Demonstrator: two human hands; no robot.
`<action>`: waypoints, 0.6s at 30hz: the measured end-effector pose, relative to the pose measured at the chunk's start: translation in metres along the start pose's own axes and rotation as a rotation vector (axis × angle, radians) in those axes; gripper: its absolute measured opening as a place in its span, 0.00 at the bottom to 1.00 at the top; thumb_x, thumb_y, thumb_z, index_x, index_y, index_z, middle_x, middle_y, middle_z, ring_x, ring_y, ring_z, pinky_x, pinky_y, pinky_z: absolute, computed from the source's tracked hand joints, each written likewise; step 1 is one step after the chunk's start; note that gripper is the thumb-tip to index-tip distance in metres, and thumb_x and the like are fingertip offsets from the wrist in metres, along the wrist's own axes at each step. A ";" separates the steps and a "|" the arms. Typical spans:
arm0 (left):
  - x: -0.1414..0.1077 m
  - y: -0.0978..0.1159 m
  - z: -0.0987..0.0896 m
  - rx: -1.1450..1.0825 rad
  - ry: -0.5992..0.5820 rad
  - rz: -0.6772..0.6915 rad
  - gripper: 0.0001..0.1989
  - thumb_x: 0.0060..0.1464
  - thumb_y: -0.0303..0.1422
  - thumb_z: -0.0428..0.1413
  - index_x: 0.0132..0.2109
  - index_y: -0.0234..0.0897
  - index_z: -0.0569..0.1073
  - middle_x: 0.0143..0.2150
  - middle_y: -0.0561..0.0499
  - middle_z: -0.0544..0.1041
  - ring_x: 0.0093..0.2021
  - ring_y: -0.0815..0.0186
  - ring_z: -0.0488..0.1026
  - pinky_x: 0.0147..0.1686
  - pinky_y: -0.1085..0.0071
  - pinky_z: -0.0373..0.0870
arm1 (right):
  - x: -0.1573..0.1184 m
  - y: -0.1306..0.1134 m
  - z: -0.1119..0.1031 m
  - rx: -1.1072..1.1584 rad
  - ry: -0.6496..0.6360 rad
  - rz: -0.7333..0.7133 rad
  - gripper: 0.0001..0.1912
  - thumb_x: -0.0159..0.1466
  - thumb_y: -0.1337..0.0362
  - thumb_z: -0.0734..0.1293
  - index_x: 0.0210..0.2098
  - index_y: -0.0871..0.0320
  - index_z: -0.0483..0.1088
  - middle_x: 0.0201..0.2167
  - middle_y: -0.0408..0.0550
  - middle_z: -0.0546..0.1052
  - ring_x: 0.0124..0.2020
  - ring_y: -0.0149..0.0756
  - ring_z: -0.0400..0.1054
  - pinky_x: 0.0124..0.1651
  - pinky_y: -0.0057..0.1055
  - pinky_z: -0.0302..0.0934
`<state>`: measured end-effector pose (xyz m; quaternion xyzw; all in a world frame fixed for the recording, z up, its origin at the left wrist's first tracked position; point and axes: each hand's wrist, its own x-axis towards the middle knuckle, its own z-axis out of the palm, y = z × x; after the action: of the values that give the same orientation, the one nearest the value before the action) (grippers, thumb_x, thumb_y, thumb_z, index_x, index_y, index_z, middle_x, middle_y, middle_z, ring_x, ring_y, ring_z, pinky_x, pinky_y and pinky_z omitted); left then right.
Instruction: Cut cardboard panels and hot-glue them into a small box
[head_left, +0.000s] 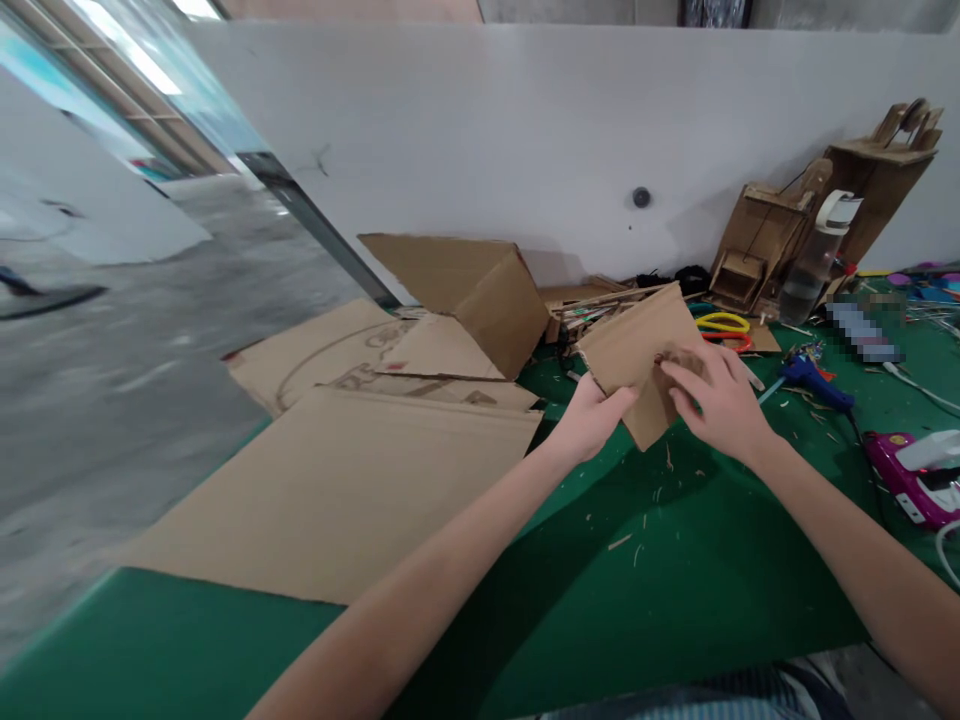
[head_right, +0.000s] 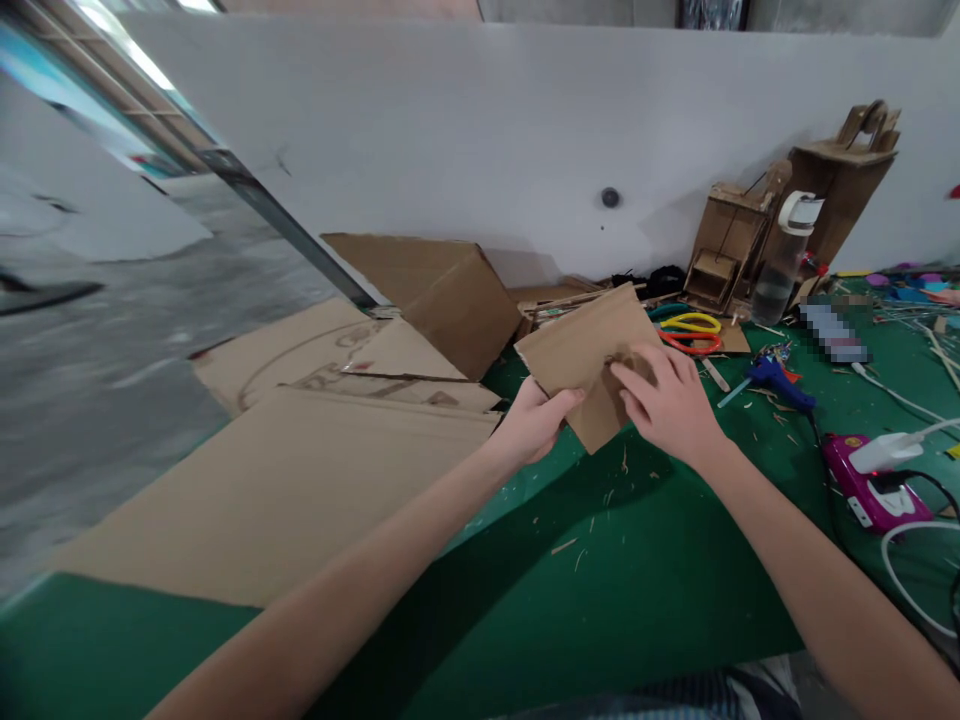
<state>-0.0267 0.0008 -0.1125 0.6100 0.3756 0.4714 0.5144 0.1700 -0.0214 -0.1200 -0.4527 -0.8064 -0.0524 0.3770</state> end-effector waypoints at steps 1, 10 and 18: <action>0.000 -0.001 -0.001 0.018 -0.021 0.035 0.21 0.50 0.32 0.53 0.52 0.36 0.70 0.50 0.42 0.78 0.51 0.57 0.75 0.47 0.59 0.75 | 0.000 -0.002 -0.001 -0.045 -0.043 -0.037 0.19 0.66 0.63 0.61 0.55 0.48 0.69 0.58 0.54 0.66 0.58 0.54 0.58 0.60 0.55 0.56; 0.000 0.012 -0.008 0.249 -0.128 0.076 0.18 0.49 0.32 0.55 0.48 0.32 0.73 0.46 0.44 0.80 0.47 0.57 0.76 0.46 0.62 0.75 | 0.002 -0.003 -0.005 -0.233 -0.108 -0.093 0.16 0.66 0.63 0.60 0.52 0.54 0.69 0.54 0.57 0.67 0.53 0.51 0.59 0.53 0.47 0.63; -0.002 0.016 -0.003 0.278 -0.067 0.043 0.17 0.53 0.35 0.57 0.50 0.33 0.73 0.50 0.43 0.79 0.50 0.57 0.76 0.52 0.58 0.74 | 0.001 -0.010 0.003 -0.271 -0.211 -0.025 0.19 0.65 0.60 0.60 0.54 0.58 0.67 0.49 0.57 0.70 0.50 0.47 0.63 0.49 0.39 0.63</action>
<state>-0.0303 -0.0037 -0.0970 0.6986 0.4067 0.4053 0.4269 0.1602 -0.0251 -0.1193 -0.4921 -0.8327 -0.1175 0.2250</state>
